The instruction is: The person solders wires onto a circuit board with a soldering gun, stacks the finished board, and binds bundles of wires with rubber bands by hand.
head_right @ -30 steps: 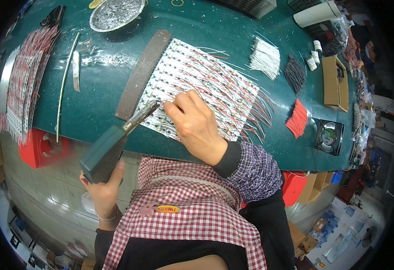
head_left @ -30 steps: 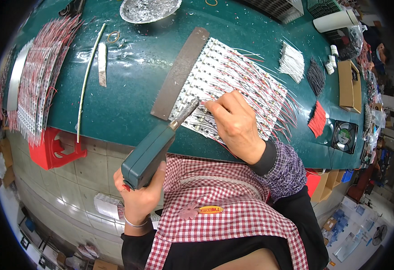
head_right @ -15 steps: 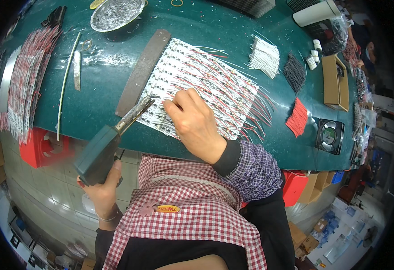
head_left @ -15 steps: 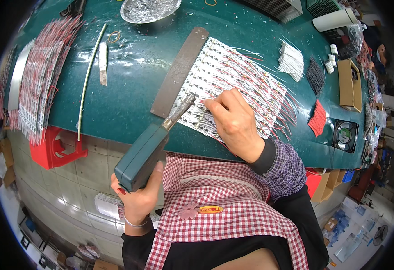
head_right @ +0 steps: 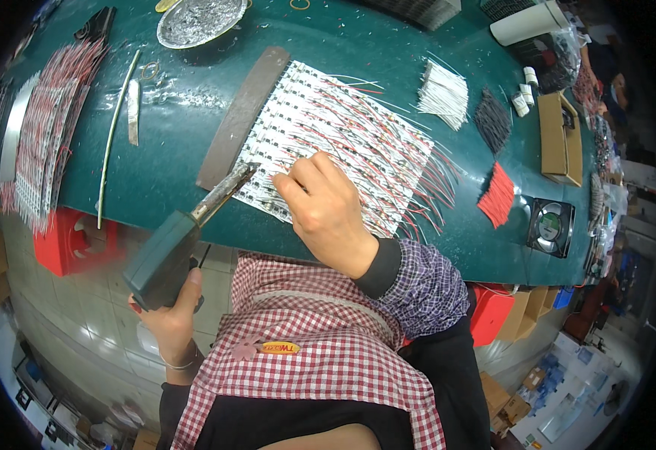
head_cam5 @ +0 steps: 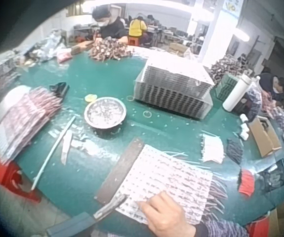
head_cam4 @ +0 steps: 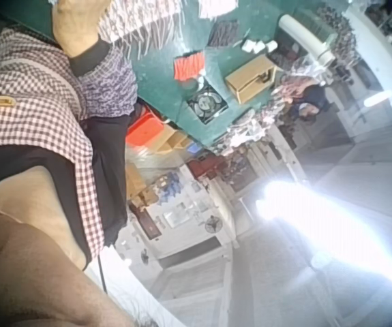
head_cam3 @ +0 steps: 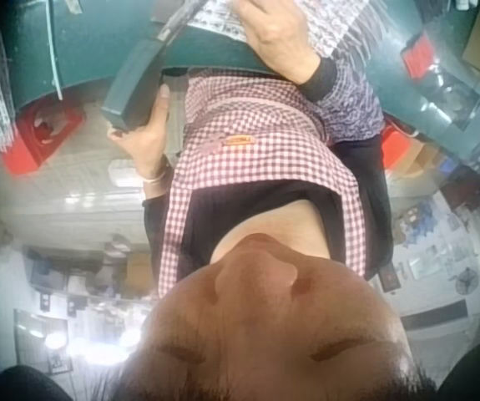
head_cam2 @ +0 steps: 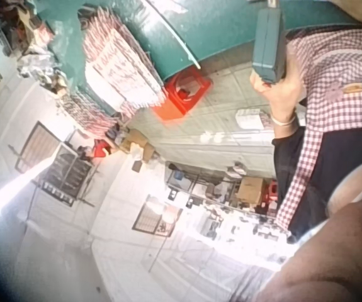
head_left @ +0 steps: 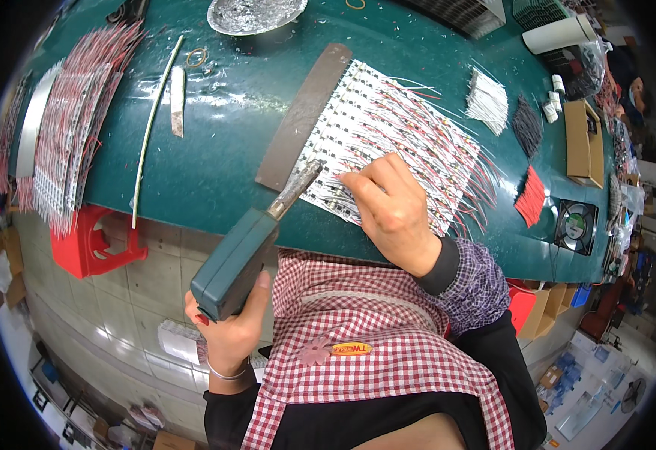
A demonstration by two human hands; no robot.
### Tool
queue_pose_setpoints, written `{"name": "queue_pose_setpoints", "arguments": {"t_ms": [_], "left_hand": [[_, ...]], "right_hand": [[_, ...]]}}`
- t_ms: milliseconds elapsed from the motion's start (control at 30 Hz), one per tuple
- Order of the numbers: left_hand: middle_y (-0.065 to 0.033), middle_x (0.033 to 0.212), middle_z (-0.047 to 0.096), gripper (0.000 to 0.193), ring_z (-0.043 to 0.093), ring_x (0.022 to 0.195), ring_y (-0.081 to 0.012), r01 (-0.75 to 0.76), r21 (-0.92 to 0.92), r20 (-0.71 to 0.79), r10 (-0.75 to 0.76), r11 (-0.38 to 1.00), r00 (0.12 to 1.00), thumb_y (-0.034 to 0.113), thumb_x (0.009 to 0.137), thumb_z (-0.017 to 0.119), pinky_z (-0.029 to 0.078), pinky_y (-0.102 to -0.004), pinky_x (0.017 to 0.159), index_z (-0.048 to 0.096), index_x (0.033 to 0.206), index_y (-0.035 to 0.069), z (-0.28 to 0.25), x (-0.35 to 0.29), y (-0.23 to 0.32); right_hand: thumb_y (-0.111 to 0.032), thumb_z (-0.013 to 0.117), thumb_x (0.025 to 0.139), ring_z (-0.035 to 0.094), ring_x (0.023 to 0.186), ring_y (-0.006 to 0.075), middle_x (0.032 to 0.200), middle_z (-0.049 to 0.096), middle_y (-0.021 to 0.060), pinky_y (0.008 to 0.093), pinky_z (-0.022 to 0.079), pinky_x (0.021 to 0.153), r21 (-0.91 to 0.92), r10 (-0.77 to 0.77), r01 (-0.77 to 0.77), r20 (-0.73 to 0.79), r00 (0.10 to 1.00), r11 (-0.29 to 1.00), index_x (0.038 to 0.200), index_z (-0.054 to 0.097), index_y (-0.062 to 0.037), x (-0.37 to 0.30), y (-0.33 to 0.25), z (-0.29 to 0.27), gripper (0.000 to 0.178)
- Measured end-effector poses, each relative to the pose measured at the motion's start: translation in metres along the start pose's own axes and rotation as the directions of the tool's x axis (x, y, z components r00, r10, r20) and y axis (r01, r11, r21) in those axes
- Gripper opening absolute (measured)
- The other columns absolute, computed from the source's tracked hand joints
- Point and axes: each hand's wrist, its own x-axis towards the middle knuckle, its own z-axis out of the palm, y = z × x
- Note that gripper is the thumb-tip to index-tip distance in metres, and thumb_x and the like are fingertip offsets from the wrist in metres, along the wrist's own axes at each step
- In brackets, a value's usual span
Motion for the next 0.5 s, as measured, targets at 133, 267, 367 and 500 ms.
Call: {"name": "queue_pose_setpoints", "arguments": {"t_ms": [133, 267, 367, 500], "left_hand": [[-0.0057, 0.071, 0.065, 0.014, 0.059, 0.056, -0.0157, 0.017, -0.022, -0.082, -0.019, 1.000, 0.996, 0.003, 0.069, 0.075, 0.043, -0.0273, 0.054, 0.067, 0.079, 0.001, 0.007, 0.001, 0.007], [-0.0047, 0.073, 0.065, 0.013, 0.058, 0.058, -0.0165, 0.035, -0.015, -0.079, -0.036, 0.999, 0.996, 0.003, 0.068, 0.076, 0.043, -0.0284, 0.056, 0.067, 0.078, 0.002, 0.005, -0.003, 0.004], [-0.0056, 0.087, 0.064, 0.028, 0.057, 0.069, -0.0113, -0.058, 0.096, 0.040, 0.055, 0.994, 0.998, -0.002, 0.072, 0.074, 0.045, -0.0239, 0.059, 0.062, 0.097, -0.002, -0.002, -0.005, -0.007], [-0.0049, 0.087, 0.063, 0.029, 0.056, 0.068, -0.0104, -0.145, 0.227, 0.036, 0.140, 0.963, 0.989, -0.003, 0.072, 0.074, 0.045, -0.0233, 0.058, 0.062, 0.098, -0.002, 0.000, -0.009, -0.009]], "right_hand": [[0.008, 0.068, 0.066, 0.050, 0.066, 0.0221, 0.071, 0.050, 0.0055, 0.0329, 0.042, 0.056, -0.007, 0.004, -0.004, 0.013, 1.000, 1.000, 0.087, 0.066, -0.0041, -0.002, 0.000, 0.002, 0.024], [0.007, 0.068, 0.066, 0.051, 0.066, 0.0215, 0.071, 0.050, 0.0055, 0.0326, 0.042, 0.056, -0.034, 0.030, -0.028, 0.039, 0.999, 0.999, 0.088, 0.066, -0.0038, -0.004, -0.001, 0.002, 0.024], [0.007, 0.068, 0.066, 0.051, 0.066, 0.0213, 0.071, 0.050, 0.0055, 0.0323, 0.042, 0.055, -0.040, 0.025, -0.024, 0.032, 0.999, 0.999, 0.088, 0.067, -0.0037, -0.003, -0.002, 0.003, 0.025], [0.007, 0.068, 0.066, 0.051, 0.065, 0.0212, 0.070, 0.049, 0.0056, 0.0325, 0.042, 0.055, -0.033, 0.003, -0.003, 0.016, 1.000, 0.999, 0.089, 0.067, -0.0036, -0.003, -0.002, 0.003, 0.025]]}}
